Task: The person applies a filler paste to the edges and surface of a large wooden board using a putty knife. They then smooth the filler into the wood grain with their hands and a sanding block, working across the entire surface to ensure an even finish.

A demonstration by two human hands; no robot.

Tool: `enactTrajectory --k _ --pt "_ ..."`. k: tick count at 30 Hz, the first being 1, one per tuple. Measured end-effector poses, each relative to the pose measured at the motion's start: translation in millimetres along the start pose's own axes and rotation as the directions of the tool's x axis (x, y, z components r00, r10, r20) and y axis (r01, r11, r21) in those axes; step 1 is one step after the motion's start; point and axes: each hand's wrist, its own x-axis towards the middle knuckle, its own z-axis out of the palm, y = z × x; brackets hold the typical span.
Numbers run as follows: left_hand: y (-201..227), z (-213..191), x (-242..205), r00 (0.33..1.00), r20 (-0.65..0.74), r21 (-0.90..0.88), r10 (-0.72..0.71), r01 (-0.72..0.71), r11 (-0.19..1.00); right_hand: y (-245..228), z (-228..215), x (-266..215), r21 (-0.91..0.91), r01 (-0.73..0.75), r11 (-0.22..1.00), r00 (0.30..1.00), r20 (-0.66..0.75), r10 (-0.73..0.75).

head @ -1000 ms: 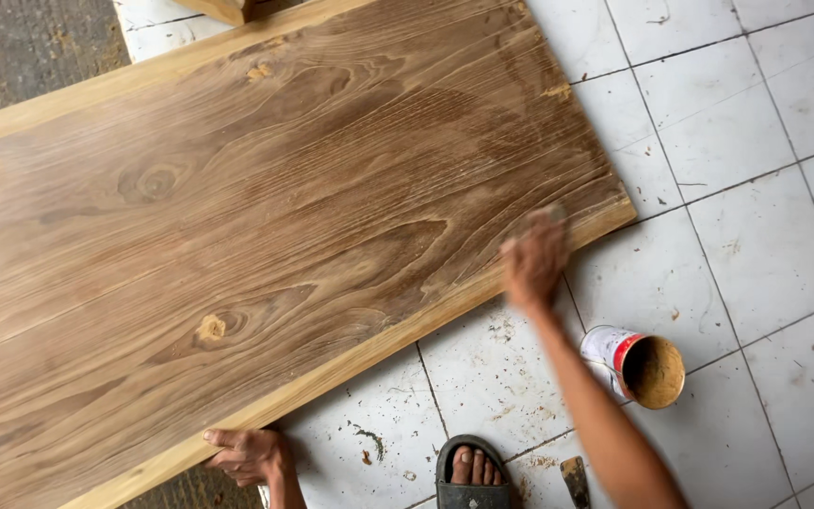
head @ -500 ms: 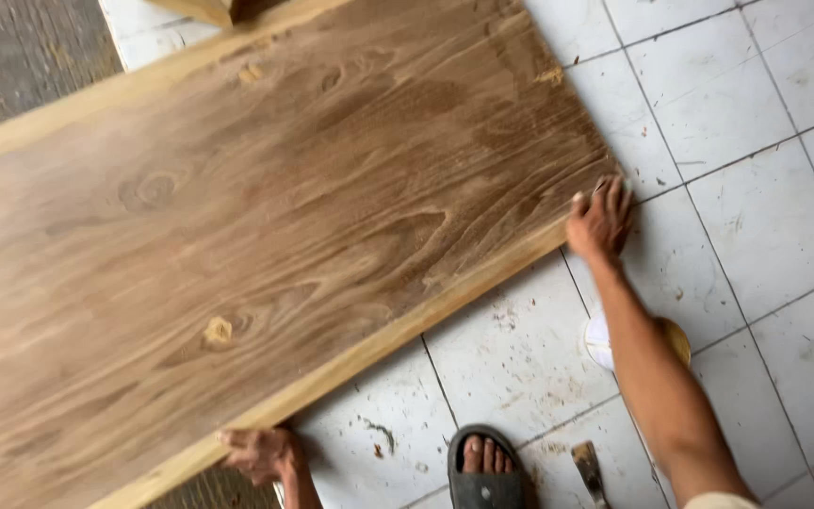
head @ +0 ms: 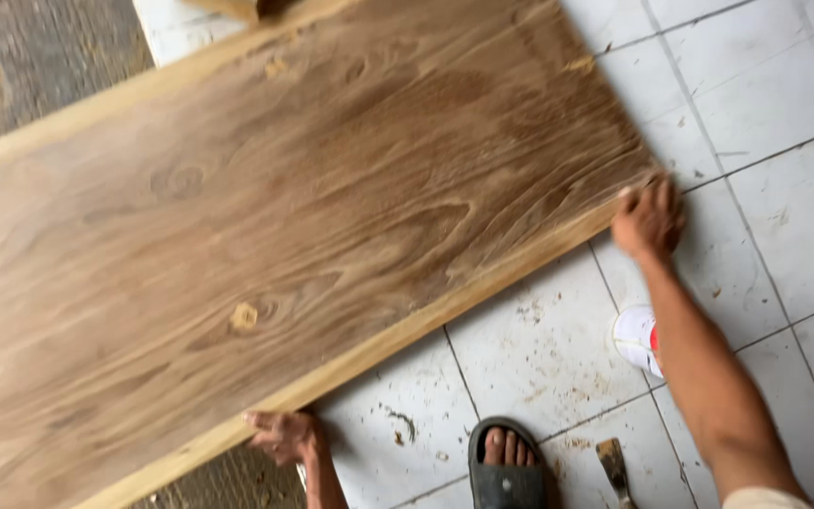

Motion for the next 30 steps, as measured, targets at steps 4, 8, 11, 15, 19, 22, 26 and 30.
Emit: enactTrajectory --k 4,8,11,15,19,22,26,30 --pt "-8.3 2.5 5.9 0.996 -0.013 -0.065 0.084 -0.084 0.994 -33.9 -16.1 -21.5 0.045 -0.186 0.982 0.978 0.103 0.180" --pt "-13.1 8.6 10.5 0.988 -0.113 0.028 0.102 -0.099 0.995 -103.6 7.9 -137.8 0.073 0.270 0.960 0.955 -0.143 -0.258" --pt "-26.6 19.0 18.8 0.983 -0.131 0.026 0.131 -0.129 0.991 -181.0 10.3 -269.6 0.262 0.594 0.760 0.802 -0.122 -0.584" --pt "-36.9 23.9 36.5 0.993 -0.062 -0.008 0.103 -0.104 0.995 -187.9 33.7 -317.2 0.185 0.873 0.452 0.427 0.163 -0.890" --pt "-46.7 27.9 40.7 0.987 -0.075 0.033 0.143 -0.140 0.990 -148.0 -31.7 -174.8 0.294 0.792 0.535 0.607 -0.286 -0.742" --pt "-29.3 15.6 24.3 0.989 -0.078 0.024 0.124 -0.123 0.992 -102.0 3.5 -148.2 0.081 0.383 0.920 0.923 -0.077 -0.378" --pt "-19.5 15.4 16.6 0.994 -0.077 0.069 0.078 -0.073 0.995 -177.7 6.3 -270.0 0.238 0.614 0.753 0.789 -0.156 -0.594" --pt "-34.6 17.7 29.9 0.995 -0.037 0.066 0.093 -0.091 0.994 -169.3 25.5 -277.1 0.243 0.778 0.579 0.587 0.045 -0.808"
